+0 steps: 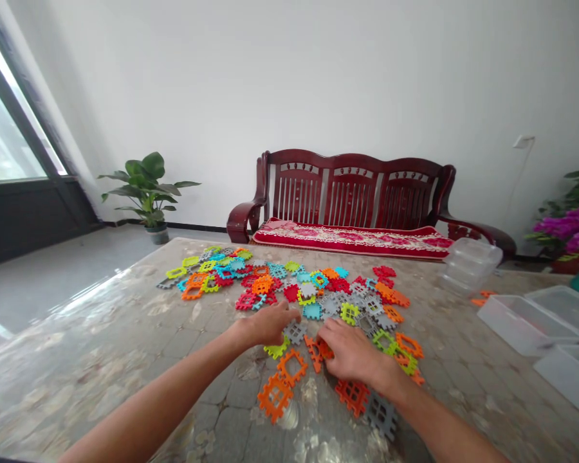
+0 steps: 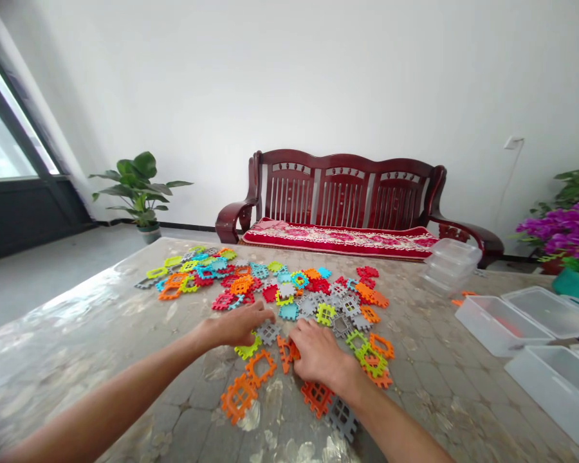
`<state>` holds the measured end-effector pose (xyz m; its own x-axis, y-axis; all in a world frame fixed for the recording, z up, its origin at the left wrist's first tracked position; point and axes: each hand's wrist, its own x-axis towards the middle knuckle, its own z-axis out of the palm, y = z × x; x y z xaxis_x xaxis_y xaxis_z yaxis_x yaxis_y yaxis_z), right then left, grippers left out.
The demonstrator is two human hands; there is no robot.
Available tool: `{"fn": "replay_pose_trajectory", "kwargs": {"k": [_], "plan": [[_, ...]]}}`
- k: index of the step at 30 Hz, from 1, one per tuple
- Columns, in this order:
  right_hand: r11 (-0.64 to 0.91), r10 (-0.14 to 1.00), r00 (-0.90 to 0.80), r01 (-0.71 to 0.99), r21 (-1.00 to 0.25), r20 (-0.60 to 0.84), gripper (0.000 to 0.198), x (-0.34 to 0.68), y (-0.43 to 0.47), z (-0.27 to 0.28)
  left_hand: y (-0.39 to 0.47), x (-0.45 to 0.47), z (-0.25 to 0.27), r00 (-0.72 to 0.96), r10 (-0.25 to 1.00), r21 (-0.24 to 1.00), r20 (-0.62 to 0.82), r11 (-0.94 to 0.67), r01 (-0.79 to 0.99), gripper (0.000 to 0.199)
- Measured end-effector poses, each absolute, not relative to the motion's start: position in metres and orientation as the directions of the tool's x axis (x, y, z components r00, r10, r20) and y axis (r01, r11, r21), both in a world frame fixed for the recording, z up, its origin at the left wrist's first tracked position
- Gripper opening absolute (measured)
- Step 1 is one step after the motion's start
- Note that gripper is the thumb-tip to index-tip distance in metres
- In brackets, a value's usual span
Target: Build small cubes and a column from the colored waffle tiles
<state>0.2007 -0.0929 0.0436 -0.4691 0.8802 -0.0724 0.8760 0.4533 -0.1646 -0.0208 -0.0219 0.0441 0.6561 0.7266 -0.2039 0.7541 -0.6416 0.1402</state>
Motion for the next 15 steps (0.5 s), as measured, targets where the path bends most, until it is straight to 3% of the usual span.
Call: {"fn": "replay_pose_trajectory", "kwargs": {"k": [8,15], "plan": [[0.410,0.905,-0.421,0.900,-0.151,-0.053,0.027,0.202,-0.078,0.043,-0.012,-0.024,0.036,0.666,0.736,0.290,-0.124,-0.615,0.733,0.053],[0.218,0.959,-0.187,0.967,-0.132,0.214,0.035,0.231,-0.035,0.071,0.006,-0.019,0.045,0.496,0.868,0.314,0.020,-0.477,0.821,0.040]]}}
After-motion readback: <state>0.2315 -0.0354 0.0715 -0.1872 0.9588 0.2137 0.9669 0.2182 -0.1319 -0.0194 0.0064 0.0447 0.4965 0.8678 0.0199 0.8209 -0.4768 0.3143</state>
